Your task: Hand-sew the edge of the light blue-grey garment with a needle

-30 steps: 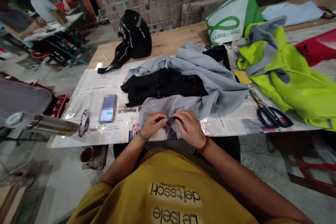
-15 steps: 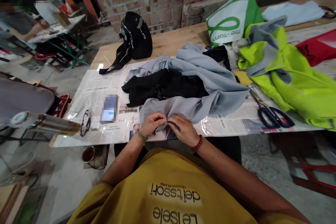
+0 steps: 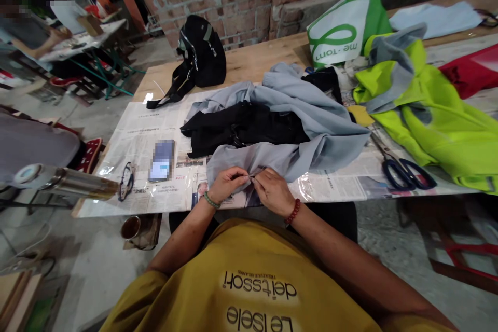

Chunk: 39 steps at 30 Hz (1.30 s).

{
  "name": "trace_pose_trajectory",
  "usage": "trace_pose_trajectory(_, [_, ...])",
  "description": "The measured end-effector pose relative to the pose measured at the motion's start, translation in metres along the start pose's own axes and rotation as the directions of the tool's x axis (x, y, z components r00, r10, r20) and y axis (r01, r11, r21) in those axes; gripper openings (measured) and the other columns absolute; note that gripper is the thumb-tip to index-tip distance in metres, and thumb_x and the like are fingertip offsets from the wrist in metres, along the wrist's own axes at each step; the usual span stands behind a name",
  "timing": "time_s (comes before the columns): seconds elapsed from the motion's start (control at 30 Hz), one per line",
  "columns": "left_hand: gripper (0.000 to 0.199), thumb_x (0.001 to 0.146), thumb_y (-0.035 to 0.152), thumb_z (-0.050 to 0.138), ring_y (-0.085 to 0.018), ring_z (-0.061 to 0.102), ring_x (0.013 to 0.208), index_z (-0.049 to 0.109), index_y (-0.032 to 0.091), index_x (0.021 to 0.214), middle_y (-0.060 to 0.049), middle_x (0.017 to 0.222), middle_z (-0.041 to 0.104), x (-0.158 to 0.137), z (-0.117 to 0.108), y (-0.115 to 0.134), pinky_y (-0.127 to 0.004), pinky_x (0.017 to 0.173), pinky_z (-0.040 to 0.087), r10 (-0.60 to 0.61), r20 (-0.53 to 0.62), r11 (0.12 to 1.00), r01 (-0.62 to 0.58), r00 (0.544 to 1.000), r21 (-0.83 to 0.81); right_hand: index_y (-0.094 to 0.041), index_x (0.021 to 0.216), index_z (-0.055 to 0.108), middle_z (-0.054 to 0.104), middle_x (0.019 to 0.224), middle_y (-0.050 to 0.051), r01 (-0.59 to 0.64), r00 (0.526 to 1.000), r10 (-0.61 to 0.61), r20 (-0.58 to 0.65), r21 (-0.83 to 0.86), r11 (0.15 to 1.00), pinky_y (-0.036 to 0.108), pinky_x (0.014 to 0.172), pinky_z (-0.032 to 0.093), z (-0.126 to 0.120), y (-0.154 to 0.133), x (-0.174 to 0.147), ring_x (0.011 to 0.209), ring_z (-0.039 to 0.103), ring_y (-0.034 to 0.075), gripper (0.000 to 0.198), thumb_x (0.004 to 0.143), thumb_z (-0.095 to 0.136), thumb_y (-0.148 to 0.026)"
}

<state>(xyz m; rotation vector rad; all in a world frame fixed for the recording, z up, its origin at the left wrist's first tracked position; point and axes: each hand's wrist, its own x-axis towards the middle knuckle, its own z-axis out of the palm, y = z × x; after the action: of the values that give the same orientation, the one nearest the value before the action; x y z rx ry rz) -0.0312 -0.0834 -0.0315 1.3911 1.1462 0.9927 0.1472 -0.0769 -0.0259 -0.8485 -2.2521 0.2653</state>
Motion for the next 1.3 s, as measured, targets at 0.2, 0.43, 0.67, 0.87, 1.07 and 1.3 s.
trace_pose_trajectory(0.2, [0.020,0.077,0.033,0.060,-0.010,0.049,0.068,0.064,0.014,0.080,0.001,0.070,0.058,0.004,0.002,-0.005,-0.022,0.066,0.040,0.010,-0.122,0.999,-0.006,0.992,0.035,-0.021,0.065,0.043,0.048,0.062,0.002,0.008,1.000,-0.009,0.029,0.048,0.999,0.031,0.063,0.040,-0.008,0.005,-0.006,0.064,0.046,0.016,0.025,0.090,0.042,-0.017])
trace_pose_trajectory(0.43, [0.018,0.077,0.031,0.058,-0.009,0.046,0.065,0.063,0.013,0.078,0.002,0.068,0.056,0.002,0.002,0.002,-0.021,0.063,0.038,-0.025,-0.001,0.998,0.025,1.000,0.059,-0.020,0.079,0.055,0.061,0.072,0.004,-0.021,0.998,0.023,-0.061,0.035,0.999,0.033,0.070,0.043,-0.012,0.008,-0.006,0.073,0.056,0.018,0.010,0.088,0.050,-0.019])
trace_pose_trajectory(0.67, [0.020,0.077,0.033,0.058,-0.009,0.049,0.068,0.062,0.013,0.079,0.001,0.071,0.058,0.001,0.001,0.004,-0.022,0.067,0.040,-0.030,0.038,0.998,0.027,0.999,0.058,-0.021,0.078,0.057,0.063,0.071,0.001,-0.114,0.983,0.128,-0.131,0.111,0.987,0.031,0.069,0.043,-0.005,0.001,0.007,0.067,0.058,0.015,0.011,0.088,0.053,-0.022])
trace_pose_trajectory(0.87, [0.021,0.077,0.034,0.058,-0.009,0.048,0.067,0.062,0.014,0.079,0.001,0.071,0.057,0.002,0.002,0.001,-0.022,0.066,0.041,-0.012,0.048,1.000,0.011,0.999,0.021,-0.020,0.093,0.060,0.065,0.074,0.002,-0.135,0.988,0.141,-0.062,0.080,0.988,0.032,0.069,0.044,-0.003,0.002,0.006,0.067,0.059,0.016,0.010,0.087,0.052,-0.022])
trace_pose_trajectory(1.07, [0.020,0.077,0.032,0.058,-0.009,0.048,0.066,0.062,0.013,0.080,0.001,0.071,0.056,0.002,0.001,-0.001,-0.021,0.066,0.040,0.010,0.065,1.000,-0.012,0.998,0.028,-0.023,0.099,0.063,0.069,0.085,0.003,-0.149,0.986,0.162,-0.042,0.226,0.963,0.030,0.070,0.050,0.001,-0.001,0.002,0.077,0.064,0.016,0.017,0.089,0.049,-0.023])
trace_pose_trajectory(1.3, [0.020,0.077,0.032,0.058,-0.009,0.049,0.068,0.063,0.014,0.083,0.001,0.072,0.058,0.002,0.000,-0.002,-0.021,0.066,0.041,-0.012,0.052,0.999,0.009,0.999,0.053,-0.023,0.092,0.064,0.066,0.079,0.003,-0.197,0.970,0.232,-0.076,0.320,0.927,0.029,0.065,0.053,0.004,-0.003,0.002,0.071,0.063,0.015,0.014,0.089,0.051,-0.025])
